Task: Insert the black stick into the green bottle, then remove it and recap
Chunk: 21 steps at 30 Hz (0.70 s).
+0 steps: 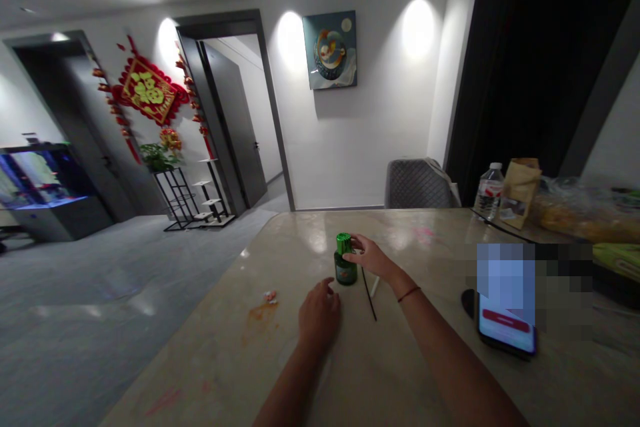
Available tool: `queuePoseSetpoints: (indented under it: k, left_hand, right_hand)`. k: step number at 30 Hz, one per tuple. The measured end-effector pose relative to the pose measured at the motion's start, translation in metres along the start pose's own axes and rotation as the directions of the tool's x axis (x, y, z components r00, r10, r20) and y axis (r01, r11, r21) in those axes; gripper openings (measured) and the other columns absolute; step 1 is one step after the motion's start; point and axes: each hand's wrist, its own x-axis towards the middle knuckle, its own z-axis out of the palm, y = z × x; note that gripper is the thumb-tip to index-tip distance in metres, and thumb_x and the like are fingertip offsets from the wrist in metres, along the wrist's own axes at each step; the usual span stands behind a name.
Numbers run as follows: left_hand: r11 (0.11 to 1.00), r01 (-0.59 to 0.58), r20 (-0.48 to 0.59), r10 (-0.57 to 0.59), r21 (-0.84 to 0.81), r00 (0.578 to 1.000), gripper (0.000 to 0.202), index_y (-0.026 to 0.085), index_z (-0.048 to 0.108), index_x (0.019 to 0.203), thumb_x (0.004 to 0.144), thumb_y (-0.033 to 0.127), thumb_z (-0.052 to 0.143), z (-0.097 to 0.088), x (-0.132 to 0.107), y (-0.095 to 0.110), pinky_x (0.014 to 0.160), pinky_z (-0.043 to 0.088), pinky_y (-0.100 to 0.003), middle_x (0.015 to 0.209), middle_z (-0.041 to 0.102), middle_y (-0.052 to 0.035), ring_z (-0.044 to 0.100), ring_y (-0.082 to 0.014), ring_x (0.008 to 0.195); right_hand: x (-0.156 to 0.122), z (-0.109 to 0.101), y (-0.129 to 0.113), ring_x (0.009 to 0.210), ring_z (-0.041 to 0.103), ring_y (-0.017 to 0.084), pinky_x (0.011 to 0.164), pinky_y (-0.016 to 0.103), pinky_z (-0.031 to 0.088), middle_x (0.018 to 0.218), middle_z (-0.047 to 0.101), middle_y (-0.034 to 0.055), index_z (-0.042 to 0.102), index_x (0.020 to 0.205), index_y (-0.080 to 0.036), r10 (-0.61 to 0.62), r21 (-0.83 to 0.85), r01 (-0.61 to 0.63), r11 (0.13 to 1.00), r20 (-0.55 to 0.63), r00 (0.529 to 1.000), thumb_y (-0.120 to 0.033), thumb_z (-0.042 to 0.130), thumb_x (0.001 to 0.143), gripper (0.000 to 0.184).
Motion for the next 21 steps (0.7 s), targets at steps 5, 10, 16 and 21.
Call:
queuePoseSetpoints:
  k: [5,10,16,21]
  left_hand:
    - [0.982,-0.188,0.032,0.187,0.029,0.982,0.062,0.018,0.02,0.137,0.08,0.026,0.042,0.007,0.001,-0.004,0.102,0.024,-0.03,0.135,0.04,-0.0072,0.037,-0.0172,0.122]
    - [0.976,-0.195,0.111,0.184,0.096,0.977,0.062,0.018,0.012,0.139,0.084,0.029,0.036,0.01,0.002,-0.004,0.104,0.021,-0.033,0.137,0.038,-0.0076,0.034,-0.018,0.125]
    - [0.976,-0.187,0.118,0.173,0.113,0.978,0.061,0.017,0.011,0.139,0.085,0.031,0.033,0.009,0.002,-0.002,0.104,0.02,-0.031,0.135,0.041,-0.009,0.035,-0.0173,0.125]
    - [0.976,-0.196,0.104,0.187,0.093,0.977,0.06,0.016,0.013,0.139,0.084,0.031,0.033,0.009,0.002,-0.002,0.104,0.021,-0.031,0.134,0.042,-0.0081,0.035,-0.0175,0.124]
  right_hand:
    - [-0.007,-0.015,-0.011,0.126,0.034,0.018,0.103,0.039,0.025,0.134,0.041,0.0083,0.034,0.13,-0.023,0.105,0.222,-0.125,0.967,0.097,0.99,-0.05,0.051,0.075,0.063]
    - [-0.015,-0.023,-0.023,0.122,0.039,0.019,0.099,0.043,0.028,0.128,0.049,0.0063,0.039,0.126,-0.026,0.14,0.165,-0.174,0.971,0.202,0.969,-0.053,0.034,0.083,0.051]
    - [-0.009,-0.026,-0.022,0.113,0.049,0.022,0.098,0.04,0.032,0.121,0.054,0.0099,0.04,0.126,-0.02,0.185,-0.026,-0.183,0.983,0.071,0.98,-0.054,0.042,0.079,0.058]
    - [-0.003,-0.015,-0.014,0.121,0.041,0.021,0.101,0.039,0.029,0.13,0.046,0.0086,0.037,0.127,-0.021,0.184,-0.029,-0.184,0.983,-0.009,0.983,-0.057,0.041,0.077,0.062]
